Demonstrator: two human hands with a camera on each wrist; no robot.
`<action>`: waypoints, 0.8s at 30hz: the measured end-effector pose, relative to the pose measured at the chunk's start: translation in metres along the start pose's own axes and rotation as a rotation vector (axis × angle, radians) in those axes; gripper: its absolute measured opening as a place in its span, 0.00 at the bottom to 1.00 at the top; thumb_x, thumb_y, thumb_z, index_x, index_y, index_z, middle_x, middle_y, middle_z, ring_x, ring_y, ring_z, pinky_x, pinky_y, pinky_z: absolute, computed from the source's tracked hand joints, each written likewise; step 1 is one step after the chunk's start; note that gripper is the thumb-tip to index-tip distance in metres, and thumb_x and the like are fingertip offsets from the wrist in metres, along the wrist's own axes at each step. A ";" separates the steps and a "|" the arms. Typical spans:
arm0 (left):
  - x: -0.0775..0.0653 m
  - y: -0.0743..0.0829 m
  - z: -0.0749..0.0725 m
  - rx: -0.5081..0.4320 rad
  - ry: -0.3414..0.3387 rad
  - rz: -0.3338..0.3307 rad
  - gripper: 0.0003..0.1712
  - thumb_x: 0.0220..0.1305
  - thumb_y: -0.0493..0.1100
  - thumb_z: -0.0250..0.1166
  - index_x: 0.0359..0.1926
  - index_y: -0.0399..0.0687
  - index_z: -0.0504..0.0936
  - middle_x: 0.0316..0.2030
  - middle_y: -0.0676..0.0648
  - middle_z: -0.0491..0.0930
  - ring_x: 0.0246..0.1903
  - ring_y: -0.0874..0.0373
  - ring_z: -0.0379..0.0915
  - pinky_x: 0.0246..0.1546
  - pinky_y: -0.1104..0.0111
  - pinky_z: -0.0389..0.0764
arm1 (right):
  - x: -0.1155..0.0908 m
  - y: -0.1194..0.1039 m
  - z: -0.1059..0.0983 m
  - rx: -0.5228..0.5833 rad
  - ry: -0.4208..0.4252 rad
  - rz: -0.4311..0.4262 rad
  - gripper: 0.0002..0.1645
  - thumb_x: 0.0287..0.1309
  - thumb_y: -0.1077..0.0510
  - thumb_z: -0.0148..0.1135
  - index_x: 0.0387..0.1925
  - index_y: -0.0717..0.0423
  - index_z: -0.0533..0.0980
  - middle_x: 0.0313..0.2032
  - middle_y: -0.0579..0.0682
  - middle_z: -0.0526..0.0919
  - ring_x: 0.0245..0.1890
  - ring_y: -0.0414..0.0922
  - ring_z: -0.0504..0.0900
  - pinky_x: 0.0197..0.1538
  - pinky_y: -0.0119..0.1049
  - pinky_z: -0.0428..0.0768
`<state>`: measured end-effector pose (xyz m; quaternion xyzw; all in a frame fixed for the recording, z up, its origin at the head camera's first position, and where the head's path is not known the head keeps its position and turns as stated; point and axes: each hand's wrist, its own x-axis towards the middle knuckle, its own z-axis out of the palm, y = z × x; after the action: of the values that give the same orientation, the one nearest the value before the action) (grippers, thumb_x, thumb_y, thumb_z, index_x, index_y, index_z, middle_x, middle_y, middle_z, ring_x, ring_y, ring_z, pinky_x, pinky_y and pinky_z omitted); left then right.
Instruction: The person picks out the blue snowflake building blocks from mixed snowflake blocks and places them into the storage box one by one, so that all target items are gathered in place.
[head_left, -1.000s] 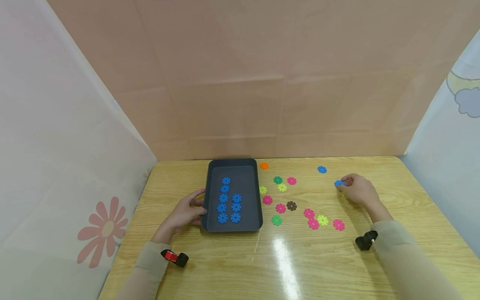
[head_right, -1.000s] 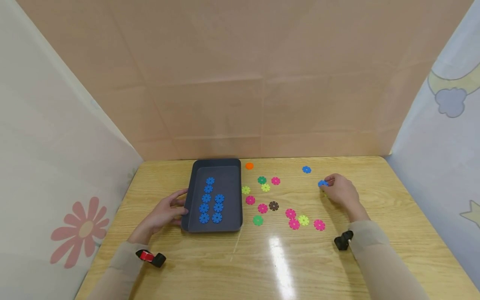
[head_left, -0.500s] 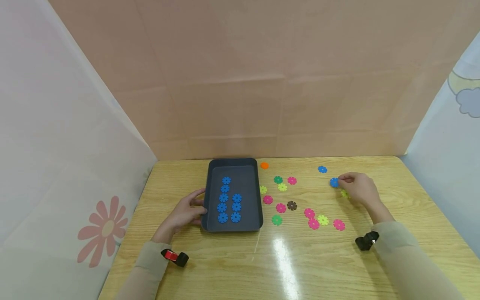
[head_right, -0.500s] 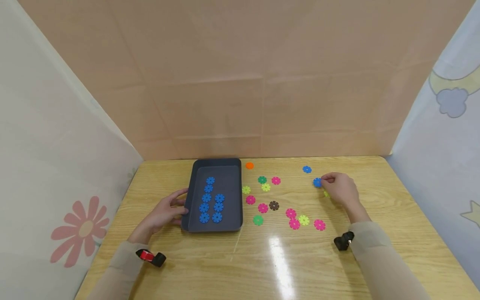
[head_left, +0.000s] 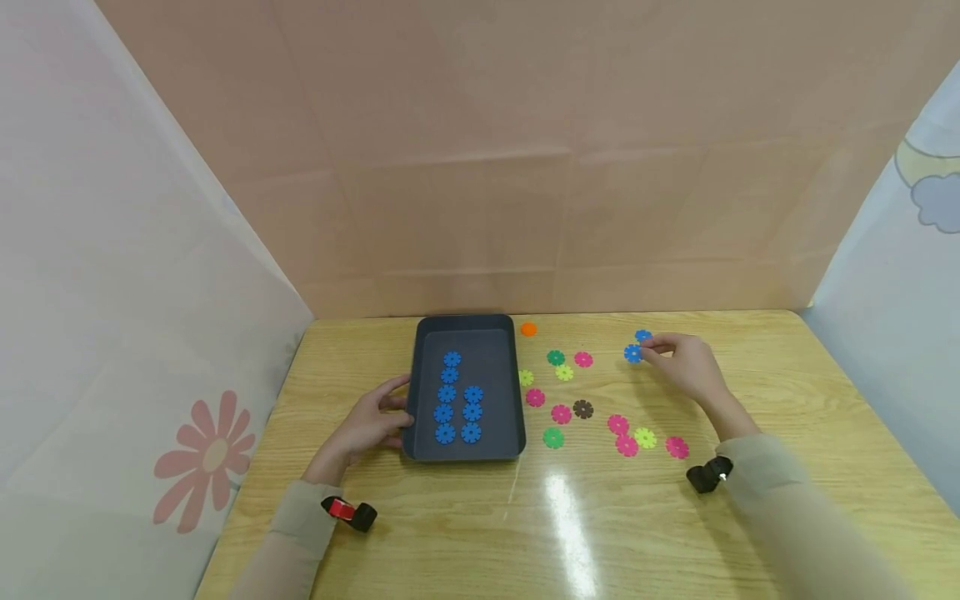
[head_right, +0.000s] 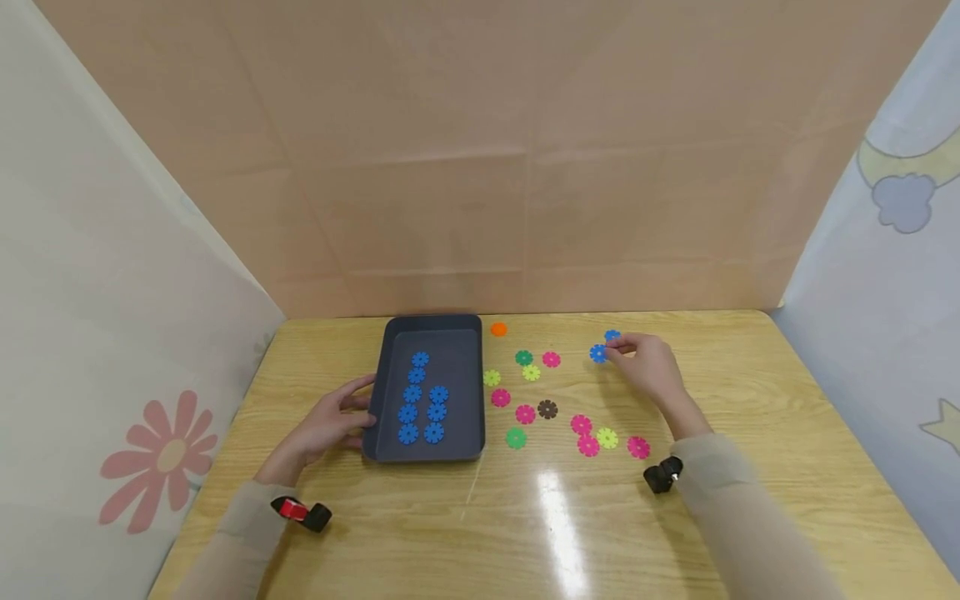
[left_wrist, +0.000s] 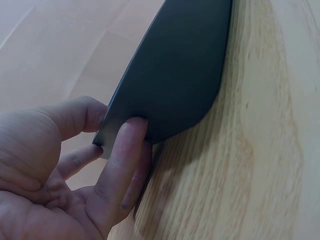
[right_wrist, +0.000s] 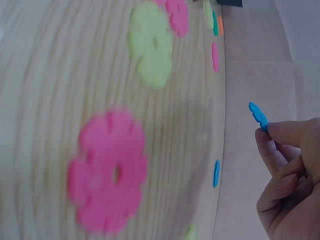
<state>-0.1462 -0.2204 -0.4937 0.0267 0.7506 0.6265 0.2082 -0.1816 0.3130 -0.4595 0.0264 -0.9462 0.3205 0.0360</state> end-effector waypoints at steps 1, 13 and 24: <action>0.000 0.000 0.000 -0.001 0.001 -0.001 0.45 0.67 0.30 0.63 0.81 0.49 0.58 0.60 0.27 0.70 0.39 0.46 0.84 0.34 0.54 0.89 | 0.001 -0.004 0.003 0.003 -0.001 -0.009 0.21 0.73 0.47 0.62 0.50 0.61 0.85 0.47 0.63 0.87 0.49 0.61 0.82 0.41 0.45 0.78; 0.002 -0.002 -0.001 0.003 0.005 0.000 0.44 0.67 0.30 0.63 0.81 0.50 0.59 0.61 0.28 0.71 0.41 0.46 0.84 0.34 0.54 0.89 | 0.017 -0.057 0.039 0.079 -0.061 -0.083 0.14 0.71 0.51 0.66 0.48 0.56 0.86 0.45 0.57 0.88 0.35 0.50 0.78 0.35 0.42 0.74; 0.001 -0.002 0.000 0.002 0.007 0.007 0.45 0.67 0.30 0.64 0.81 0.49 0.59 0.60 0.28 0.71 0.41 0.45 0.84 0.34 0.53 0.89 | 0.026 -0.109 0.075 0.148 -0.125 -0.146 0.12 0.70 0.51 0.67 0.47 0.52 0.87 0.42 0.50 0.89 0.35 0.49 0.77 0.36 0.43 0.74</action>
<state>-0.1467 -0.2210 -0.4960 0.0275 0.7518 0.6265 0.2035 -0.2035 0.1803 -0.4503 0.1177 -0.9159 0.3839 -0.0019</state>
